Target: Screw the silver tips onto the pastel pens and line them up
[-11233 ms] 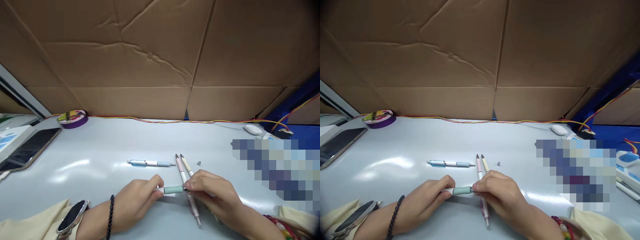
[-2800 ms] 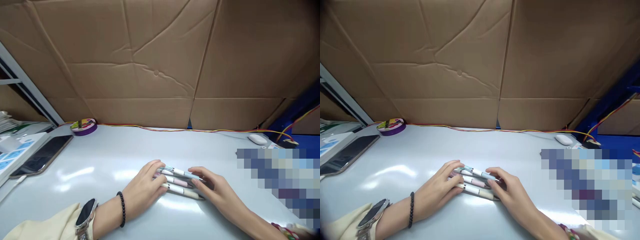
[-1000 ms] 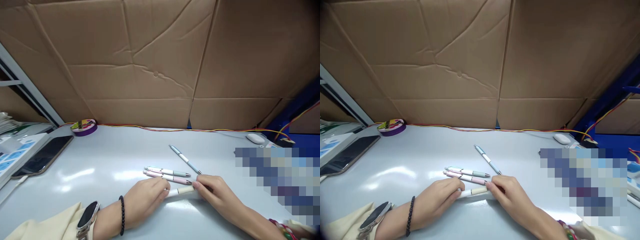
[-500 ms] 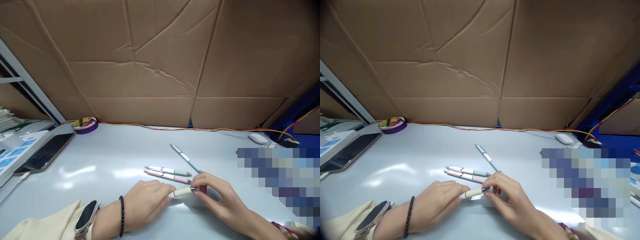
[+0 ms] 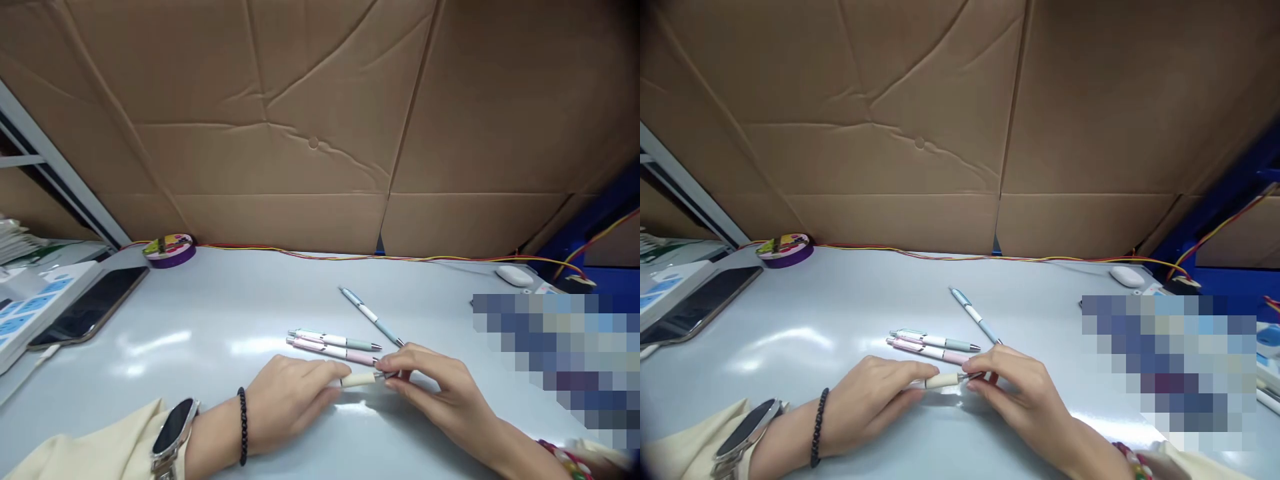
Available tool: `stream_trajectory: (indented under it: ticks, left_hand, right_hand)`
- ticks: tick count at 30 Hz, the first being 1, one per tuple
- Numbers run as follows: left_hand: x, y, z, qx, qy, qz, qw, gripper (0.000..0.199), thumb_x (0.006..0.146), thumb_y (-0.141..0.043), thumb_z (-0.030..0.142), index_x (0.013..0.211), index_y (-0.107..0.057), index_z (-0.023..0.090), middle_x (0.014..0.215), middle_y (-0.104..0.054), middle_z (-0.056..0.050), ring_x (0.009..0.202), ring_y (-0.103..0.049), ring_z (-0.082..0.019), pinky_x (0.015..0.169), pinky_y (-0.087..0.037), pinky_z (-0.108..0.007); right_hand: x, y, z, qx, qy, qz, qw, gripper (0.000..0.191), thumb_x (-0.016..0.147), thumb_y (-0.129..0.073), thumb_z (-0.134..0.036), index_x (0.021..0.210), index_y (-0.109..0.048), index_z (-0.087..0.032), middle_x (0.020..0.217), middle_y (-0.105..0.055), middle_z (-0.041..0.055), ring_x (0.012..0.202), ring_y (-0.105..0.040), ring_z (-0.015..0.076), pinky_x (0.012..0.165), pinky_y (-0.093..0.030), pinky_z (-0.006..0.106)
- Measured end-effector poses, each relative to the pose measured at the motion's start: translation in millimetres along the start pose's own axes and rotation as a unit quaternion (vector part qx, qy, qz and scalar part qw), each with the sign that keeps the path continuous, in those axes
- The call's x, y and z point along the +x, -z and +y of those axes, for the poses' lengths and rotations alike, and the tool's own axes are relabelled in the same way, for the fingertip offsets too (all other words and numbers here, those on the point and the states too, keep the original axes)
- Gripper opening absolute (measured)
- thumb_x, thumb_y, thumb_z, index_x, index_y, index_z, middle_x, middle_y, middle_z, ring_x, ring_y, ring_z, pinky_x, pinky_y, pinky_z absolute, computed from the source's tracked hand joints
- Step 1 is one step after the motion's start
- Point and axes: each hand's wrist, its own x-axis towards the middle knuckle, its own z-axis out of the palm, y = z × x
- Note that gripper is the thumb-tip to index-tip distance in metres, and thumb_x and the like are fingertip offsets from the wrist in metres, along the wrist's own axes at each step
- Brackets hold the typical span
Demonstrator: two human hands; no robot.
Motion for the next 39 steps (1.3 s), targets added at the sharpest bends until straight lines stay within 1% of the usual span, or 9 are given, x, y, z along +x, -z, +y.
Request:
stream_trajectory:
  ticks: [5,10,14,22,26,29,33,36,39]
  left_hand:
    - [-0.5,2.1,0.7,-0.02,-0.001,-0.004,1.0,0.017,0.095,-0.032,0.021,0.108,-0.043,0.024,0.092,-0.065,0.001,0.076,-0.062,-0.016,0.064,-0.043,-0.025]
    - [-0.2,2.1,1.3,0.008,-0.022,-0.016,1.0,0.03,0.095,-0.038,0.027,0.125,-0.032,0.026,0.099,-0.064,0.0,0.072,-0.062,-0.016,0.06,-0.042,-0.024]
    - [2.7,0.0,0.8,0.062,-0.066,-0.04,0.995,0.029,0.098,-0.034,0.029,0.127,-0.032,0.029,0.092,-0.064,0.001,0.064,-0.061,-0.015,0.053,-0.038,-0.023]
    - [1.1,-5.0,-3.1,0.104,-0.082,-0.023,0.991,0.033,0.097,-0.032,0.019,0.127,-0.038,0.03,0.075,-0.059,0.003,0.05,-0.051,-0.012,0.045,-0.031,-0.022]
    - [-0.4,-6.1,-4.7,0.098,-0.065,-0.024,0.993,0.037,0.094,-0.032,0.015,0.127,-0.039,0.031,0.074,-0.056,0.003,0.05,-0.05,-0.013,0.046,-0.032,-0.022]
    - [0.1,-5.5,-5.4,0.071,-0.046,-0.021,0.996,0.038,0.094,-0.032,0.014,0.127,-0.041,0.031,0.075,-0.056,0.003,0.054,-0.052,-0.014,0.049,-0.035,-0.022]
    - [0.0,-4.1,-5.4,0.062,-0.029,-0.019,0.997,0.036,0.095,-0.031,0.017,0.126,-0.042,0.03,0.076,-0.058,0.002,0.055,-0.054,-0.014,0.05,-0.036,-0.022]
    - [-0.6,-3.6,-5.3,0.073,-0.033,-0.026,0.996,0.037,0.094,-0.031,0.017,0.126,-0.042,0.031,0.075,-0.058,0.002,0.053,-0.053,-0.014,0.049,-0.035,-0.022]
    - [-0.2,-3.3,-5.6,0.079,-0.03,-0.025,0.996,0.038,0.093,-0.032,0.014,0.126,-0.041,0.031,0.075,-0.058,0.002,0.053,-0.054,-0.015,0.048,-0.036,-0.023]
  right_hand:
    - [0.7,-0.5,1.4,0.011,0.034,0.001,0.999,0.02,0.085,-0.06,-0.01,0.1,-0.061,-0.023,0.085,-0.071,0.0034,0.075,-0.065,0.016,0.067,-0.051,0.026]
    - [0.4,-0.9,-3.2,0.003,0.018,-0.015,1.0,0.006,0.086,-0.061,-0.017,0.09,-0.061,-0.022,0.072,-0.066,0.0011,0.064,-0.059,0.0141,0.06,-0.047,0.026]
    - [-1.6,-4.5,-8.1,0.024,-0.005,-0.021,0.999,0.007,0.086,-0.061,-0.016,0.088,-0.061,-0.023,0.074,-0.065,0.0005,0.066,-0.059,0.0139,0.062,-0.047,0.026]
    - [0.8,-8.1,-12.5,0.052,-0.024,-0.017,0.998,0.009,0.086,-0.06,-0.014,0.088,-0.061,-0.023,0.076,-0.066,0.0005,0.069,-0.061,0.0143,0.064,-0.048,0.026]
    - [0.6,-7.0,-10.6,0.034,0.014,0.009,0.999,0.01,0.085,-0.06,-0.013,0.087,-0.061,-0.023,0.075,-0.067,0.001,0.068,-0.062,0.0153,0.063,-0.05,0.028]
    - [2.2,2.7,-2.6,-0.015,0.023,0.071,0.997,0.01,0.086,-0.059,-0.013,0.087,-0.059,-0.024,0.074,-0.066,0.0002,0.068,-0.062,0.0157,0.061,-0.049,0.028]
    - [8.6,24.5,16.4,-0.095,-0.051,0.083,0.991,0.006,0.087,-0.057,-0.018,0.088,-0.061,-0.023,0.078,-0.065,0.0031,0.071,-0.061,0.0188,0.065,-0.048,0.033]
    - [12.1,35.0,30.6,-0.157,-0.117,0.013,0.981,0.013,0.089,-0.05,-0.023,0.086,-0.063,-0.022,0.085,-0.067,0.0057,0.079,-0.062,0.0221,0.07,-0.049,0.037]
    - [12.2,35.8,39.5,-0.17,-0.152,-0.032,0.973,0.014,0.087,-0.05,-0.022,0.087,-0.064,-0.022,0.082,-0.066,0.0041,0.073,-0.063,0.02,0.065,-0.051,0.034]
